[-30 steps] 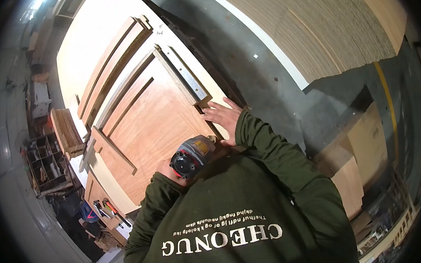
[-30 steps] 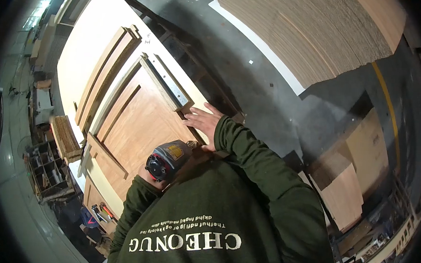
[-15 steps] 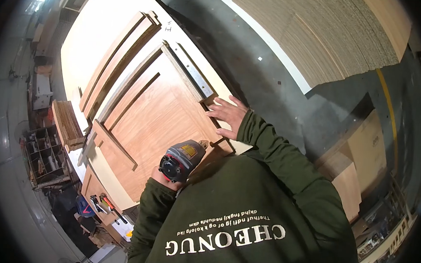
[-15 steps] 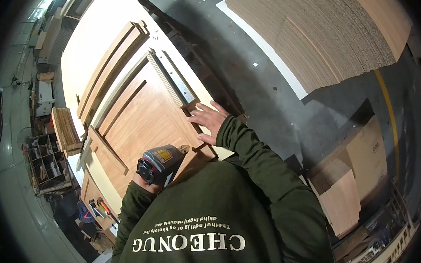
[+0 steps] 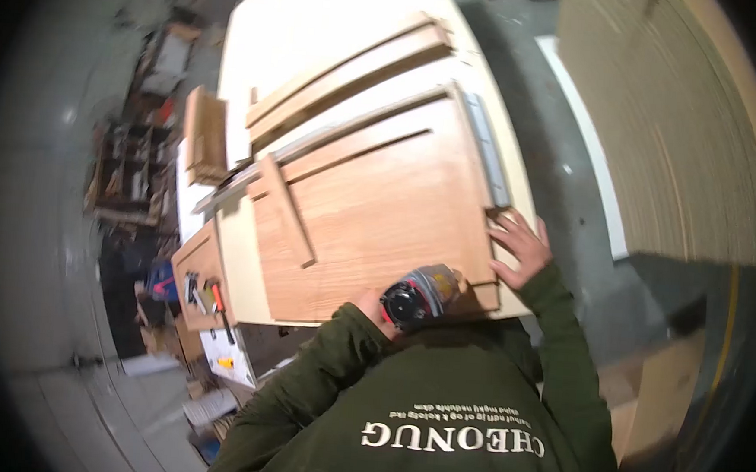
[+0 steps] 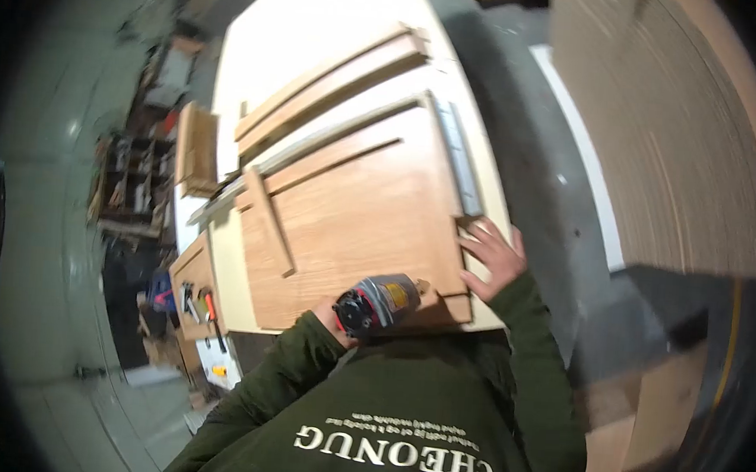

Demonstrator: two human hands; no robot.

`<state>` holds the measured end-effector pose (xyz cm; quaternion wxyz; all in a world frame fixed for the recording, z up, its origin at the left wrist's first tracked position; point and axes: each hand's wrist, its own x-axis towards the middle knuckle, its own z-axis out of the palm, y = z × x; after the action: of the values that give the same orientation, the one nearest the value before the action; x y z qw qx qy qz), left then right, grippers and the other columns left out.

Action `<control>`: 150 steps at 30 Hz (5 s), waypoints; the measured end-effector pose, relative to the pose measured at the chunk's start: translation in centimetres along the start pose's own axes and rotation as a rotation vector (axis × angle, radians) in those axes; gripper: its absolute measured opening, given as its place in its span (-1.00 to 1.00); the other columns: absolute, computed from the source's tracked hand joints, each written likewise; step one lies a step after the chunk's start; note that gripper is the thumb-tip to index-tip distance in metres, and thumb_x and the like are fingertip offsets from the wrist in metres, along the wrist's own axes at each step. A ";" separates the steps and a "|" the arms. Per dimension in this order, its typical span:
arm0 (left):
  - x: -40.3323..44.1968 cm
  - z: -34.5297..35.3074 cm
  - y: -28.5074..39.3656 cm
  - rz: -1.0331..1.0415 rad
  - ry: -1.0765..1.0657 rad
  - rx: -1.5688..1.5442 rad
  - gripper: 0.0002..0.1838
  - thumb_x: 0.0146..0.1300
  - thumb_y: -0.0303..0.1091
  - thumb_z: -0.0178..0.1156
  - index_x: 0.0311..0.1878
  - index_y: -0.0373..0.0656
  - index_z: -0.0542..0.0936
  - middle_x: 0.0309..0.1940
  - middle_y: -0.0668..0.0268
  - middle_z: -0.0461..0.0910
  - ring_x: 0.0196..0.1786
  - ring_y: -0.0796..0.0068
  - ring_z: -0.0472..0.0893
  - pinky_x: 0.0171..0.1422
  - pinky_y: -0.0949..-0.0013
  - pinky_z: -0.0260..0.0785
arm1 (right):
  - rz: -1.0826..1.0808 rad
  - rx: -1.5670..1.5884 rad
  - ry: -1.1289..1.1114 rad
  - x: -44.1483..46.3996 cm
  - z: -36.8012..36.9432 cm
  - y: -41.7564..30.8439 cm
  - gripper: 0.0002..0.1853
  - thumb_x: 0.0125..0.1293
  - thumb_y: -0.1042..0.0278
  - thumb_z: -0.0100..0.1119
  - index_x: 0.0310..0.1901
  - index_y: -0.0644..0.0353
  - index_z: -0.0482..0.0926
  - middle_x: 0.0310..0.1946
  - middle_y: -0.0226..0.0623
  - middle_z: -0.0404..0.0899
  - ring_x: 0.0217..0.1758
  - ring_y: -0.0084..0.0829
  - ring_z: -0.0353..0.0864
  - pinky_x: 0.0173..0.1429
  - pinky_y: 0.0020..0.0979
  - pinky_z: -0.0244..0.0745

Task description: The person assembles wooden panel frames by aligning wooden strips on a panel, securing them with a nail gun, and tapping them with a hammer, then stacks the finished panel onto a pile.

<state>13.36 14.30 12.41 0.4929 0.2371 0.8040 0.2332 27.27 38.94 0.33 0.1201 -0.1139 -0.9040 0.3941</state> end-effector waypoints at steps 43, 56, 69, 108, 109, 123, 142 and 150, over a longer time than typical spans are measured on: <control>-6.4 -16.3 -37.9 0.142 0.995 -0.080 -0.05 -0.31 -0.20 0.23 0.26 -0.31 0.14 0.13 0.08 0.24 0.22 0.14 0.20 0.30 0.05 -0.05 | -0.340 -0.281 -0.228 19.3 40.3 -32.6 -0.15 -0.12 0.09 0.37 0.24 0.22 0.24 0.21 0.00 0.22 0.24 -0.06 0.25 0.21 -0.18 0.24; -5.9 -18.2 -38.0 0.071 0.896 -0.210 -0.05 -0.27 -0.18 0.34 0.26 -0.23 0.17 -0.05 0.15 0.31 0.02 0.19 0.31 0.10 0.17 0.13 | -0.240 -0.472 -0.368 22.0 40.2 -30.9 0.16 -0.26 -0.31 0.35 0.36 0.14 0.04 0.37 -0.12 0.04 0.45 -0.12 -0.07 0.36 0.07 -0.24; -6.0 -18.5 -38.2 0.102 0.925 -0.205 -0.11 -0.26 -0.19 0.31 0.24 -0.23 0.22 -0.07 0.16 0.33 -0.02 0.22 0.34 0.02 0.20 0.14 | -0.229 -0.429 -0.367 22.2 40.2 -30.9 0.16 -0.26 -0.29 0.36 0.35 0.18 0.07 0.36 -0.12 0.07 0.46 -0.11 -0.08 0.37 0.05 -0.29; -10.9 -15.4 -41.1 0.141 0.913 -0.226 -0.38 -0.18 -0.20 0.38 0.05 -0.13 0.48 -0.22 0.30 0.43 -0.10 0.29 0.43 -0.01 0.23 0.24 | -0.023 -0.400 -0.460 19.4 41.1 -28.7 0.18 -0.14 -0.31 0.22 0.40 0.13 -0.19 0.44 -0.08 -0.35 0.49 -0.04 -0.47 0.29 0.30 -0.52; -11.1 -15.0 -41.2 0.150 0.933 -0.233 -0.42 -0.17 -0.23 0.37 0.02 -0.12 0.51 -0.26 0.31 0.44 -0.14 0.30 0.45 -0.05 0.24 0.25 | -0.019 -0.393 -0.463 19.6 41.0 -28.8 0.18 -0.14 -0.30 0.23 0.40 0.13 -0.20 0.44 -0.09 -0.35 0.49 -0.04 -0.47 0.29 0.30 -0.51; -10.2 -14.9 -42.1 0.228 1.000 -0.240 -0.59 -0.09 -0.26 0.34 -0.10 -0.12 0.58 -0.43 0.37 0.47 -0.30 0.38 0.48 -0.18 0.32 0.26 | -0.009 -0.430 -0.489 19.6 40.8 -28.9 0.17 -0.11 -0.25 0.25 0.40 0.10 -0.24 0.45 -0.12 -0.40 0.49 -0.06 -0.49 0.27 0.32 -0.50; -12.2 -26.8 -42.4 -0.326 0.815 0.213 0.02 -0.21 -0.18 0.43 0.35 -0.10 0.08 -0.19 0.16 0.43 -0.09 0.15 0.43 -0.03 0.11 0.27 | 0.226 -0.560 -0.588 22.5 40.1 -31.8 0.43 -0.45 -0.27 0.40 0.40 0.06 -0.35 0.44 -0.14 -0.49 0.48 -0.01 -0.53 0.29 0.34 -0.48; -9.2 -28.2 -43.4 -0.338 0.731 0.199 -0.17 -0.13 -0.24 0.24 0.28 -0.14 0.13 -0.33 -0.09 0.56 -0.27 -0.10 0.56 -0.16 0.04 0.40 | 0.288 -0.456 -0.599 23.1 38.5 -33.4 0.36 -0.36 -0.22 0.38 0.40 0.08 -0.31 0.45 -0.21 -0.46 0.49 -0.10 -0.56 0.34 0.28 -0.50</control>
<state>-14.95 -29.08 3.74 0.1810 0.0502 0.9723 0.1389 -10.13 -2.68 2.56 -0.2336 -0.1430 -0.9381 0.2120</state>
